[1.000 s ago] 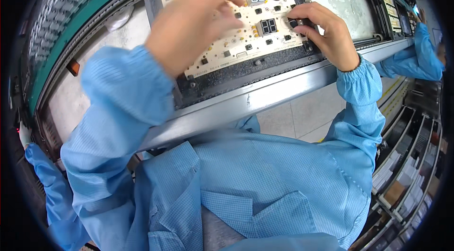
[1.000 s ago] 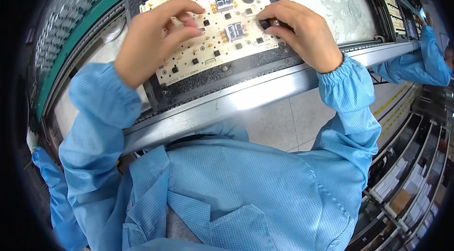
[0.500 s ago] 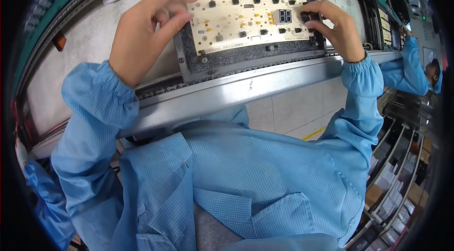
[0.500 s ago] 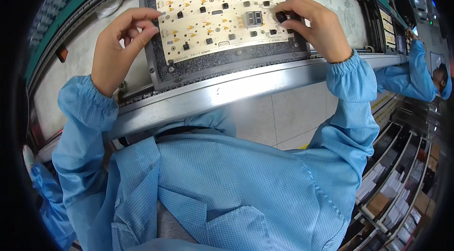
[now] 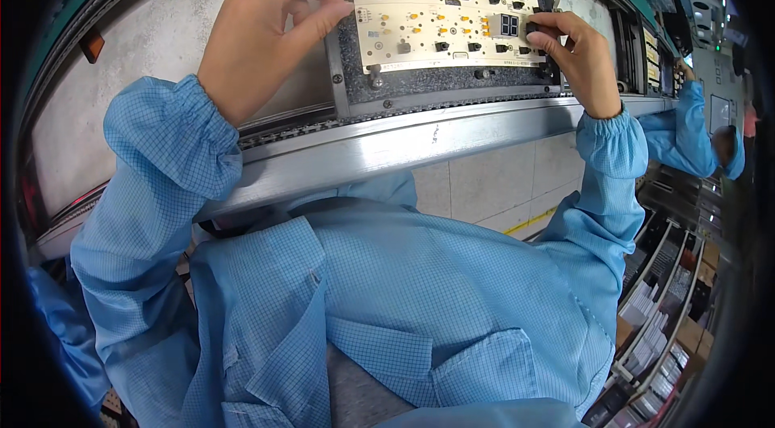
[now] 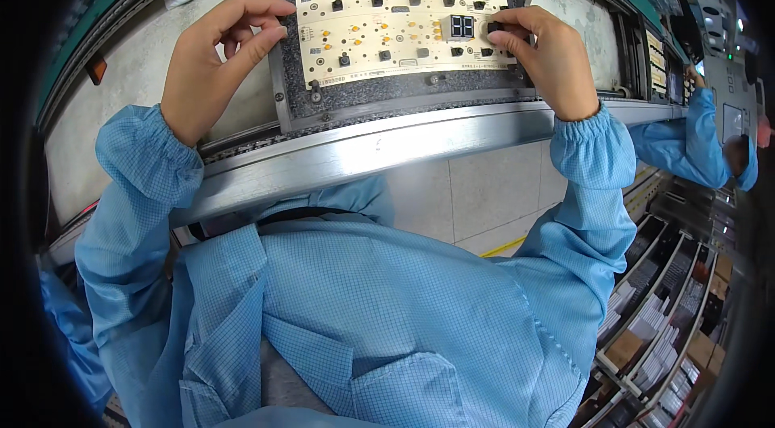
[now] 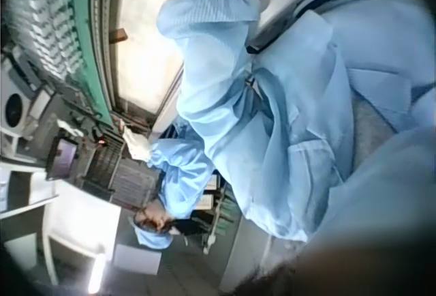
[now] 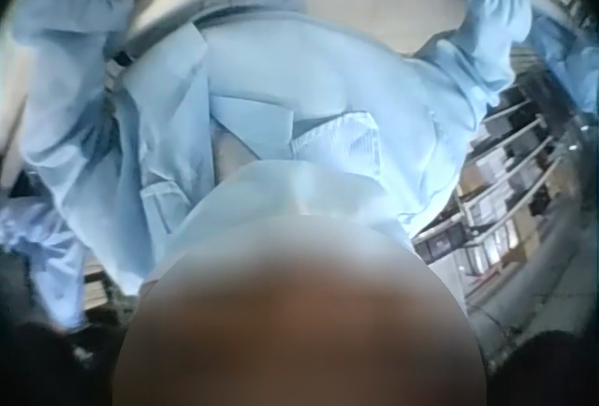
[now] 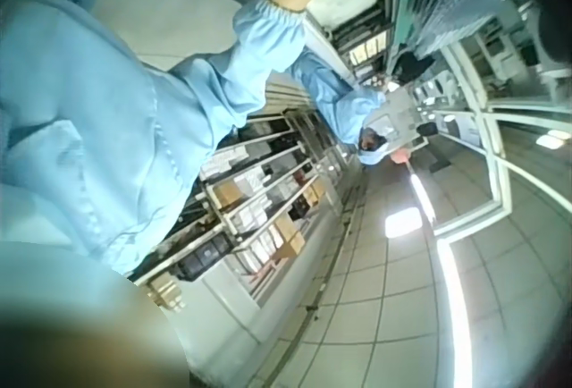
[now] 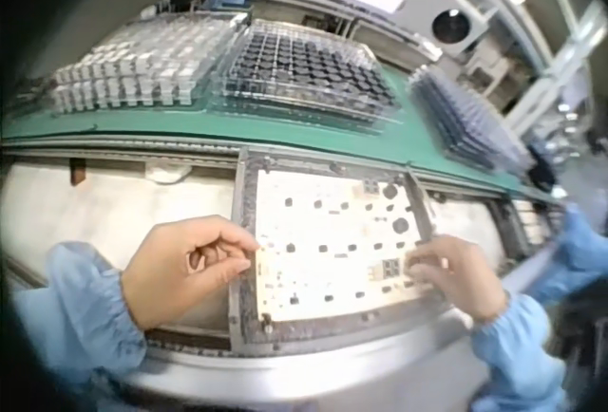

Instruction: Placing small electronic components onto circuit boards on an assembly line conveyor.

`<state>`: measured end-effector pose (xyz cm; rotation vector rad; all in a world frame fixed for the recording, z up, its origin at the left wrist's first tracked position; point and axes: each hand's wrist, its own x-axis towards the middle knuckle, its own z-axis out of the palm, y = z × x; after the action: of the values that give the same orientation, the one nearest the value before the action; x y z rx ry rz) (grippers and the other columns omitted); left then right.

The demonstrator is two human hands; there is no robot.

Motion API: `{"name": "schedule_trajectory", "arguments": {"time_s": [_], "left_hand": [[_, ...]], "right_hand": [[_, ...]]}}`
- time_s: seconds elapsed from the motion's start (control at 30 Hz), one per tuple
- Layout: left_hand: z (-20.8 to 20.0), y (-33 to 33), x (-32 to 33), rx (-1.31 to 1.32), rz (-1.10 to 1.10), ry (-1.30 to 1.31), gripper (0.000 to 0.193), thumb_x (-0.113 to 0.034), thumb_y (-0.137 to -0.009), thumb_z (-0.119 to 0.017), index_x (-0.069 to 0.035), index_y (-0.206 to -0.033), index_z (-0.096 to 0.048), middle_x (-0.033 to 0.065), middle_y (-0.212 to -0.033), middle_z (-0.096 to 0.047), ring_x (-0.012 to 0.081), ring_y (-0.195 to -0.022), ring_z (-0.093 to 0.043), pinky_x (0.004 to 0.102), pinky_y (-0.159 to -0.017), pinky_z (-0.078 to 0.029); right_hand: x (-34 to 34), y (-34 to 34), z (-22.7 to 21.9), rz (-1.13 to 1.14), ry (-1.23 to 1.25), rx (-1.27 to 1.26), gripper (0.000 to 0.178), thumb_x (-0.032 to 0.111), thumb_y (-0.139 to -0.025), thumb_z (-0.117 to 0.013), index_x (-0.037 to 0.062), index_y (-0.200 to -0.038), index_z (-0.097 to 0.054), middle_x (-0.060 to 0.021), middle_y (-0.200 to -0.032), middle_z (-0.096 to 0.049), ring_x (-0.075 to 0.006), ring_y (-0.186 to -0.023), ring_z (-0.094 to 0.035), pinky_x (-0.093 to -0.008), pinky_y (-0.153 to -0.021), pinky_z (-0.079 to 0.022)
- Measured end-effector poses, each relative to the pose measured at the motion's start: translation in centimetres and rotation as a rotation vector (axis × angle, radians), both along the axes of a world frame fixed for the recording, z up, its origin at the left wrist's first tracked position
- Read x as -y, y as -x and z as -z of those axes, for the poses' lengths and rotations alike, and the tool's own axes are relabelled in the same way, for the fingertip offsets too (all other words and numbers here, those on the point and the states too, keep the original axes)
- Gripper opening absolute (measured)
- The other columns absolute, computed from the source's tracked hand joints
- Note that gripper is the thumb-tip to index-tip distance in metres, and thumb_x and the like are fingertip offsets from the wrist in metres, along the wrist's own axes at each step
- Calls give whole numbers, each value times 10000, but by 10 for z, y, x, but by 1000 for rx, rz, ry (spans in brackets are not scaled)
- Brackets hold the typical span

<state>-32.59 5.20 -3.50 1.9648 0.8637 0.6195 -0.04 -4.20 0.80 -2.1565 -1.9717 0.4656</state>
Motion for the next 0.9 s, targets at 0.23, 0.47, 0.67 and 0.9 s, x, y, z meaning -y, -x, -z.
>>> {"name": "schedule_trajectory", "arguments": {"time_s": [0.23, 0.47, 0.67, 0.9], "left_hand": [[9, 9, 4, 21, 1, -48, 211, -129, -865, -618, -96, -1073, -628, 20, -836, -630, 58, -640, -516, 203, -626, -470], [-49, 55, -24, -54, -51, -137, 222, -91, -884, -599, -66, -1105, -614, -10, -925, -618, 46, -716, -469, 183, -620, -376], [-45, 188, -94, 198, -772, -405, 285, -170, -937, -549, -14, -1174, -520, 79, -1139, -578, 141, -1025, -547, 253, -877, -430], [-75, 364, -216, -104, -858, -482, 564, -458, -955, -448, 23, -1242, -509, 130, -1275, -519, 244, -1183, -478, 314, -1025, -324]], "right_hand": [[-2, 14, 7, 28, 21, 91, 277, 196, -818, -693, -10, -1000, -656, -97, -773, -655, -133, -705, -602, -259, -624, -484], [-18, 11, -20, 156, -253, 3, 213, 169, -904, -601, 2, -1026, -650, -50, -822, -647, -87, -701, -547, -220, -658, -464], [-95, -11, -1, 83, -371, -354, 350, 241, -956, -528, 24, -1230, -546, -50, -1085, -612, -115, -954, -562, -238, -806, -438], [-255, -59, 23, 521, -30, -941, 923, 728, -844, -364, -7, -1400, -333, -185, -1401, -393, -287, -1296, -362, -409, -1062, -257]]}}
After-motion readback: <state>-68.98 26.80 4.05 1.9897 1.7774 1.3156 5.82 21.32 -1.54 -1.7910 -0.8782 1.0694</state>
